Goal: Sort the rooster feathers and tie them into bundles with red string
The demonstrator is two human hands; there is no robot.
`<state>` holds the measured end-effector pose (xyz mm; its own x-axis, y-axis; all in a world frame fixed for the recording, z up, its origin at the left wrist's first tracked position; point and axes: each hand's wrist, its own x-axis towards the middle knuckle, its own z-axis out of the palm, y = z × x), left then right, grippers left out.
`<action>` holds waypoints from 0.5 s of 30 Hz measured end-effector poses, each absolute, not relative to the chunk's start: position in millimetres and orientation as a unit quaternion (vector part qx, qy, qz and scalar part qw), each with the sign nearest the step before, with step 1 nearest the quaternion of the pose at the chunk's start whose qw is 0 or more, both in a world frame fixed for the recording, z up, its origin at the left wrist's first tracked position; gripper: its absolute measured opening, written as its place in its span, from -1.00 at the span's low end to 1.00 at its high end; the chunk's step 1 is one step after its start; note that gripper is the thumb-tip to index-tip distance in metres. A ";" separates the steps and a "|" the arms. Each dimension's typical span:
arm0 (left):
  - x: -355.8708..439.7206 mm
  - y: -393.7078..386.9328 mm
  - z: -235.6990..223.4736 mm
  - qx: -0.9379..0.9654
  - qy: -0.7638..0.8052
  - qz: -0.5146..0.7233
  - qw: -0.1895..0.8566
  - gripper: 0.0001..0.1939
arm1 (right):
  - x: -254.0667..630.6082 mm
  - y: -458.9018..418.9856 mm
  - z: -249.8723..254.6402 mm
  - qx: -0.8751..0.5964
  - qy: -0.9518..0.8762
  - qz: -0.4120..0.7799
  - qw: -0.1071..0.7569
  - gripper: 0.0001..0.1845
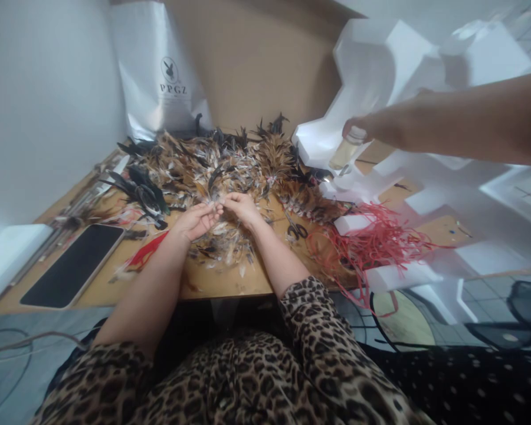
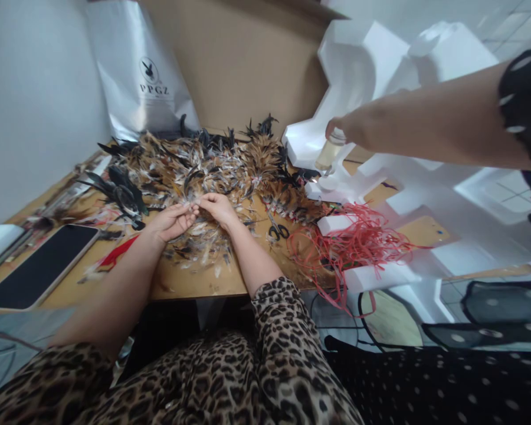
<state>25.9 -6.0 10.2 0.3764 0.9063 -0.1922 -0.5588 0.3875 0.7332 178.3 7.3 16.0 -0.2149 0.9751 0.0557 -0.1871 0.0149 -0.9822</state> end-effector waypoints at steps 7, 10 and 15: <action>27.1 -6.5 11.4 0.289 0.305 0.471 0.776 -0.82 | 178.6 7.4 16.3 -0.405 -0.523 0.563 0.495 -0.77; 26.8 -5.6 9.8 0.287 0.307 0.474 0.774 -0.85 | 178.7 8.8 15.0 -0.412 -0.525 0.552 0.500 -0.76; 25.8 -3.0 7.3 0.282 0.320 0.480 0.766 -0.87 | 179.9 10.5 16.2 -0.425 -0.511 0.538 0.519 -0.75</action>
<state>25.8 -3.0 7.3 0.3343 0.9168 -0.2185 -0.5560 0.3790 0.7398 179.9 10.5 16.2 -0.1015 0.9922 0.0729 -0.1246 0.0600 -0.9904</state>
